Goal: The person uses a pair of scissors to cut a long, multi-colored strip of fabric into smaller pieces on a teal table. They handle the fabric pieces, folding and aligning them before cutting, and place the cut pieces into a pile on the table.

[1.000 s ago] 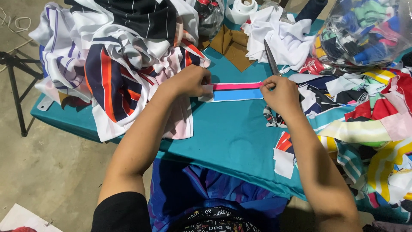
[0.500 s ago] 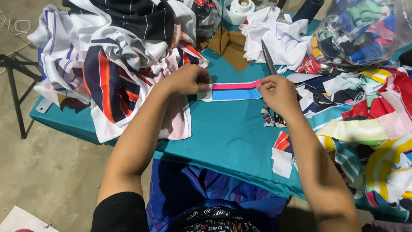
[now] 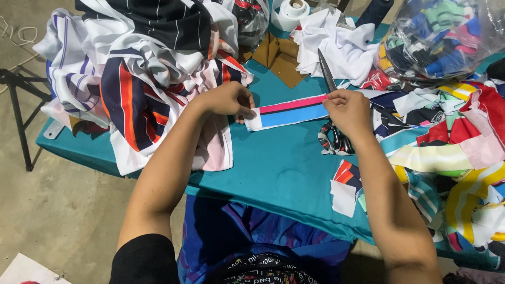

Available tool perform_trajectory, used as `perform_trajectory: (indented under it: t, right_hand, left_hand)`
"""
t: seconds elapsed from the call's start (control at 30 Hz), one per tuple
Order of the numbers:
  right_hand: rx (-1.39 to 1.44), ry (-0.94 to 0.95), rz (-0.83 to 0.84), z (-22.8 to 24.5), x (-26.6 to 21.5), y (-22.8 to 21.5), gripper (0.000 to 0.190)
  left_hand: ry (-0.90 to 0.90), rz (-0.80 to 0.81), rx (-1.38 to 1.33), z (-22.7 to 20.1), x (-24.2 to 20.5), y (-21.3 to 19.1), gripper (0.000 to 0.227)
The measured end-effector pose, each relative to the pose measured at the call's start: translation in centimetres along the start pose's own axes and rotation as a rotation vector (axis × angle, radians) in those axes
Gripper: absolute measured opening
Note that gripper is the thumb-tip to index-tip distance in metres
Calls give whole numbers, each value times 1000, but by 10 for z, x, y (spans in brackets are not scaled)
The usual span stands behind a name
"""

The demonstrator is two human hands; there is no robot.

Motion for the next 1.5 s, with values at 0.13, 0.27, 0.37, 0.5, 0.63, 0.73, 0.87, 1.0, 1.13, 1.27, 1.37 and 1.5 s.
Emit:
perform_trajectory:
  t: [0.13,0.27,0.37,0.5,0.63,0.73,0.87,1.0,1.13,1.27,1.37,1.5]
  right_hand:
    - [-27,-38,-2,2,-1,3,19]
    - [-42,-112,-39,-2,0,6,16]
    - [-39,-139,-45,-2,0,7,17]
    - [0,-132,-45,1,0,5,17]
    - [77,-103,-28,12,-6,-4,15]
    - [134,-71,-26,10,-7,-5,15]
    - [185,-61,-31,2,-3,-3,17]
    - [174,-51,-19,5,-4,-4,19]
    - [180,-67,-40,0,-2,-5,20]
    - [118,-86,-34,-3,-1,0,21]
    - [81,-125,-54,-7,3,3,20]
    - [68,-124,-78,-15,6,4,18]
  left_hand:
    - [16,4,157,-5,7,-7,18]
    - [154,-173,626,-36,11,5,26]
    - [386,-207,611,-65,18,37,30]
    - [570,-234,652,-77,35,77,50]
    - [553,-241,464,-80,57,85,77]
    - [516,-211,324,-79,72,94,79]
    - [492,-261,403,-76,75,99,57]
    - [523,-224,356,-73,74,95,67]
    - [545,-167,339,-72,63,88,60]
    - [566,-202,434,-63,49,77,47]
    - [516,-241,554,-44,46,66,33]
    - [358,-196,587,-35,32,48,22]
Point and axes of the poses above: each hand's wrist, its own x-axis towards the middle knuckle, its own y-axis out of the palm, z = x × y, the point moved 6 cm from there along x, towards the middle knuckle, and after that the axes turned 6 degrees about -x, right-handed, at the moved point
